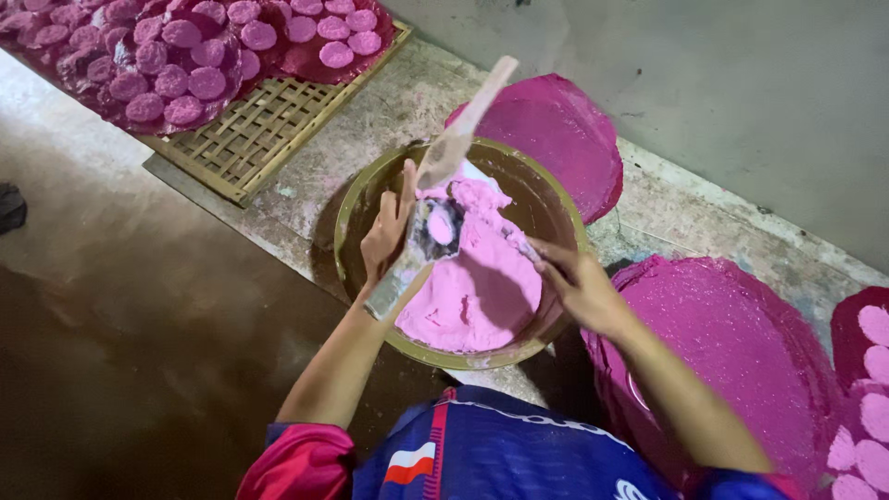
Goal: The person scoops pink batter from a large basin into a handheld wooden press mold, squeezes the press to extrude a round cake disc onto a tray, and repeats the cycle, occasionally repositioning filled trays and scraping excess batter from the mold by hand.
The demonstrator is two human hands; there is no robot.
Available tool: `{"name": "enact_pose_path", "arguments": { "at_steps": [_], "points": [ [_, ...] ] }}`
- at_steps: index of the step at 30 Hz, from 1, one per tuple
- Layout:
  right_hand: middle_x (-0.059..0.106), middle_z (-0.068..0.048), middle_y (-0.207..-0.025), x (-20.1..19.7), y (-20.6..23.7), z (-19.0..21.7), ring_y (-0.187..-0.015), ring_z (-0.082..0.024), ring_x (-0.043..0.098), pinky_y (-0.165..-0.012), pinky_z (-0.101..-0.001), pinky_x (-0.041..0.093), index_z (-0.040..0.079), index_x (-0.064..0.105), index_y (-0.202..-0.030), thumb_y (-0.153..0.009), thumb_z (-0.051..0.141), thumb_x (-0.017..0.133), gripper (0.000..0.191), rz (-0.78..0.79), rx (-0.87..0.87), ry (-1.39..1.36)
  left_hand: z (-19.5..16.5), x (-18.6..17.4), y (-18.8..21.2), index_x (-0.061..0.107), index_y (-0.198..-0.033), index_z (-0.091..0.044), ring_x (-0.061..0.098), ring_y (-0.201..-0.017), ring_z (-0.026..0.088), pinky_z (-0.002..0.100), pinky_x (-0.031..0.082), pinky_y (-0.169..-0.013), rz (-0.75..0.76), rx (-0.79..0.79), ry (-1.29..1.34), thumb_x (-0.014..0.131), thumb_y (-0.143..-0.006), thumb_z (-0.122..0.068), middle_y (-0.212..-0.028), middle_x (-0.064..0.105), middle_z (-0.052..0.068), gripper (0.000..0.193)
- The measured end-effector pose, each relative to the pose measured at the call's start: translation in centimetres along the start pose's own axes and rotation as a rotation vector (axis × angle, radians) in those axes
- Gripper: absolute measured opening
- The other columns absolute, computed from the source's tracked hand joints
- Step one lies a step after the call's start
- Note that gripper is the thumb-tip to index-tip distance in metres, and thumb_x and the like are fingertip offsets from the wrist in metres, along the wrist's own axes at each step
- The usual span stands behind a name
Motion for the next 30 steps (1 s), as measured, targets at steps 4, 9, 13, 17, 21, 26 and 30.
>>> {"name": "enact_pose_path", "arguments": {
  "at_steps": [4,9,13,17,21,26,30],
  "points": [
    [0.077,-0.017,-0.12,-1.9,-0.4,2.5,-0.101,-0.019,0.069,-0.089,-0.0345,0.055,0.004,0.063,-0.137,-0.101,0.013,0.058,0.038,0.088,-0.012,-0.04,0.5,0.7,-0.3,0.041,-0.159,-0.005,0.06,-0.062,0.015,0.026,0.049,-0.042,0.292,-0.163,0.121,0.068,-0.097,-0.028,-0.096,0.06,0.01,0.071],
    [0.078,-0.014,-0.095,-6.3,-0.6,5.6,-0.076,-0.027,0.069,-0.074,-0.0394,0.058,0.022,0.068,-0.143,-0.102,0.02,0.059,0.042,0.363,0.318,0.338,1.7,-2.4,-0.6,0.037,-0.156,-0.001,0.058,-0.061,0.016,0.029,0.048,-0.046,0.117,-0.178,0.255,0.072,-0.095,-0.034,-0.095,0.062,0.011,0.078],
    [0.08,-0.009,-0.095,-7.0,-4.5,10.7,-0.077,-0.029,0.075,-0.067,-0.0429,0.058,0.018,0.074,-0.122,-0.095,0.026,0.06,0.031,0.439,-0.086,0.513,0.0,-3.3,0.3,0.035,-0.157,-0.001,0.06,-0.069,0.015,0.027,0.044,-0.042,0.1,0.041,0.268,0.068,-0.098,-0.024,-0.143,0.066,0.02,0.071],
    [0.075,-0.015,-0.093,-2.1,-5.5,12.7,-0.085,-0.034,0.073,-0.072,-0.0475,0.057,0.024,0.071,-0.12,-0.096,0.027,0.053,0.03,0.557,0.006,0.981,-1.8,-1.5,1.8,0.033,-0.16,0.0,0.066,-0.083,0.02,0.03,0.055,-0.059,0.231,-0.084,0.512,0.069,-0.098,-0.03,-0.137,0.06,0.017,0.078],
    [0.071,-0.012,-0.087,3.4,-2.8,15.6,-0.071,-0.025,0.073,-0.055,-0.0385,0.059,0.003,0.065,-0.106,-0.092,0.019,0.056,0.023,0.398,-0.511,1.203,-2.8,0.7,4.5,0.033,-0.165,-0.005,0.069,-0.101,0.029,0.025,0.061,-0.057,0.58,-0.115,0.645,0.055,-0.074,0.0,-0.147,0.055,0.024,0.094],
    [0.065,-0.008,-0.088,-1.6,-0.5,15.4,-0.075,-0.024,0.071,-0.056,-0.0383,0.058,0.008,0.062,-0.106,-0.087,0.018,0.059,0.021,0.454,-0.378,1.206,0.5,-0.2,4.6,0.047,-0.146,-0.027,0.069,-0.109,0.029,0.038,0.059,-0.086,0.631,-0.112,0.447,0.068,-0.091,-0.033,-0.135,0.066,0.017,0.06],
    [0.066,-0.008,-0.089,-3.3,-1.5,16.6,-0.073,-0.025,0.072,-0.055,-0.0381,0.059,0.009,0.064,-0.101,-0.08,0.018,0.061,0.023,0.385,-0.365,1.162,1.5,-0.5,3.8,0.02,-0.165,-0.025,0.064,-0.119,0.029,0.037,0.057,-0.102,0.821,-0.386,0.522,0.061,-0.099,-0.037,-0.145,0.057,0.012,0.079]
  ]
}}
Point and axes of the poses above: each hand's wrist, its own y-axis away from the middle knuckle, its own x-axis out of the palm, z = x × y, the point moved 5 cm from there along -y, towards the middle knuckle
